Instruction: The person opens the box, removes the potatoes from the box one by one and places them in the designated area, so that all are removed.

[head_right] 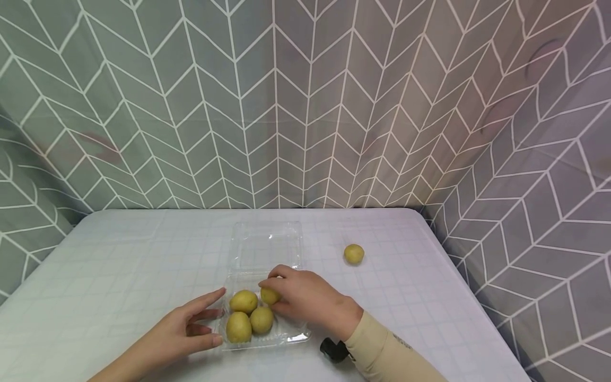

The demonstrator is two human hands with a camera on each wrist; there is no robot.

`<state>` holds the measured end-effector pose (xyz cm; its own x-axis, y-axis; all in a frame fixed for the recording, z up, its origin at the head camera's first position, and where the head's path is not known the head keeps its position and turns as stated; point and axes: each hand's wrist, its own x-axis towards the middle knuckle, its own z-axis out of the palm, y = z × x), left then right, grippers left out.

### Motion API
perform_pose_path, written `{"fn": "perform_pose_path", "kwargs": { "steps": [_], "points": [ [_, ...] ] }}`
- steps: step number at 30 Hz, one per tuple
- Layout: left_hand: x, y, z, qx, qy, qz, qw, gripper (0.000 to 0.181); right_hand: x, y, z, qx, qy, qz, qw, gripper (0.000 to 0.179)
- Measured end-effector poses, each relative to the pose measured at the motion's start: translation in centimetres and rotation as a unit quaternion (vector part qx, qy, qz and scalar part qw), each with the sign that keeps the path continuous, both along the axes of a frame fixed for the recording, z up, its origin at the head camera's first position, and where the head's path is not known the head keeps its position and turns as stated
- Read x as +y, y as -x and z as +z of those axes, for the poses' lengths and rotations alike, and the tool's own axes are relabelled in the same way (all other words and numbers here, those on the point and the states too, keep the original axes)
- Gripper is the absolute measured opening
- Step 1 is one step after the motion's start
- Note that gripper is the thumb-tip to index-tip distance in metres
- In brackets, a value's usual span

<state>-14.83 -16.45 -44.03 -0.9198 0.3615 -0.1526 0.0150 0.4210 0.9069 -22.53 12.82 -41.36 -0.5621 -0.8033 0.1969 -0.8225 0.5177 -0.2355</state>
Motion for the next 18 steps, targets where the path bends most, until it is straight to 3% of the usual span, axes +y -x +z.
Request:
{"fn": "perform_pose_path", "kwargs": {
  "steps": [6, 18],
  "points": [
    [0.1, 0.1, 0.0, -0.006, 0.001, 0.001, 1.0, 0.089, 0.8, -0.1, 0.5, -0.026, 0.048, -0.026, 0.9982, 0.045],
    [0.1, 0.0, 0.1, -0.005, 0.004, -0.003, 1.0, 0.091, 2.9, 0.4, 0.8, -0.026, 0.161, -0.035, 0.986, 0.046]
  ]
}}
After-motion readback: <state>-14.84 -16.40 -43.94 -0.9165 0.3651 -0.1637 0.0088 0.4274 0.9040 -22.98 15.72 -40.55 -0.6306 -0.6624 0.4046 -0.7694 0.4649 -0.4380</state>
